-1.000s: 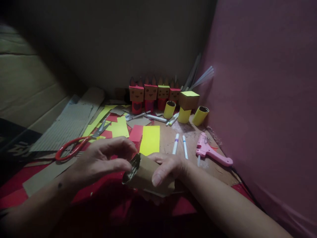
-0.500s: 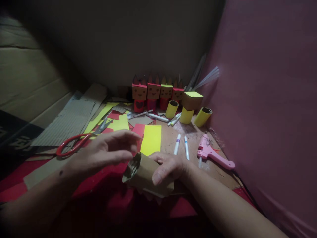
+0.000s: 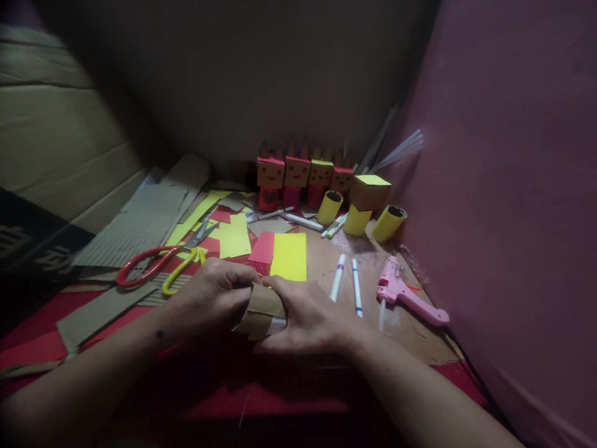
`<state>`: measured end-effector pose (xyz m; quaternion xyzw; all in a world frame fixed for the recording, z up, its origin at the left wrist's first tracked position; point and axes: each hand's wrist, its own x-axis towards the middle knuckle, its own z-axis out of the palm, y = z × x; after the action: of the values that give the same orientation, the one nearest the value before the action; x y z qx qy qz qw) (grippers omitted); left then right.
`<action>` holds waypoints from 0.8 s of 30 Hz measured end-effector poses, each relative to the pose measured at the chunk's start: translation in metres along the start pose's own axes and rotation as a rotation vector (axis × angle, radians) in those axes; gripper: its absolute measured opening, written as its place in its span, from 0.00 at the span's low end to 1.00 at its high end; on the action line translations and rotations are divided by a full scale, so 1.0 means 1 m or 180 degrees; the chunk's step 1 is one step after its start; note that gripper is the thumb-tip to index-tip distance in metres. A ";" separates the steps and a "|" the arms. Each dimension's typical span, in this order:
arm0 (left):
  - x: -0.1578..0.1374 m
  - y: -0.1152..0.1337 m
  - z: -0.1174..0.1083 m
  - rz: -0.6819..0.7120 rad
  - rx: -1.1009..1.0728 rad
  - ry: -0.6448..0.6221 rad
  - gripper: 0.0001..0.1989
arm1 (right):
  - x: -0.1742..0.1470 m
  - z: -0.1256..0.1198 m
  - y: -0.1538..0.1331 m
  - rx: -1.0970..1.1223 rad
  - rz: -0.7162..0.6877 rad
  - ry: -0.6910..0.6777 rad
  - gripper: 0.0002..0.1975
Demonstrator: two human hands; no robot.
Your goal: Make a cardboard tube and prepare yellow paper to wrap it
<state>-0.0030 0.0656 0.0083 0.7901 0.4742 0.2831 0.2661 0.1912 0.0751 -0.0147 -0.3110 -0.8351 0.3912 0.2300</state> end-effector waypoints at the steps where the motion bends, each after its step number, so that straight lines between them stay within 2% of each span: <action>1: 0.001 0.001 -0.002 -0.0085 -0.0171 -0.0082 0.10 | -0.001 0.002 -0.002 0.0014 -0.0001 0.0007 0.30; 4: 0.002 0.003 -0.007 -0.0109 -0.0525 -0.0111 0.10 | -0.002 0.004 -0.005 0.0298 0.0107 -0.0118 0.21; 6: 0.002 0.004 -0.010 0.0014 -0.0561 -0.0074 0.11 | -0.002 0.000 -0.005 0.0456 0.0160 -0.0193 0.21; 8: 0.002 0.004 -0.014 0.0063 -0.0605 -0.0204 0.14 | -0.001 -0.004 -0.004 0.0567 0.0248 -0.0214 0.22; 11: 0.003 0.006 -0.020 -0.0097 -0.0925 -0.0416 0.17 | -0.001 -0.009 -0.001 0.0752 0.0265 -0.0243 0.24; 15: 0.002 0.009 -0.021 0.0029 -0.1318 -0.0163 0.06 | 0.000 -0.011 0.000 0.0866 0.0279 -0.0314 0.25; 16: 0.001 0.009 -0.019 0.0117 -0.1342 -0.0135 0.08 | 0.000 -0.011 0.001 0.0932 0.0344 -0.0369 0.25; 18: -0.001 0.008 -0.014 0.0337 -0.1195 -0.0080 0.09 | -0.001 -0.010 0.002 0.1196 0.0446 -0.0575 0.25; 21: -0.004 0.007 -0.006 0.0767 -0.0708 0.0177 0.03 | -0.002 -0.009 0.006 0.1705 0.0502 -0.0982 0.26; 24: -0.006 0.007 -0.004 0.1055 -0.0403 0.0303 0.06 | -0.002 -0.009 0.010 0.2142 0.0746 -0.1252 0.26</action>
<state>-0.0040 0.0576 0.0145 0.8248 0.3308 0.3894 0.2423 0.2022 0.0833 -0.0180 -0.2307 -0.6473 0.7183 0.1086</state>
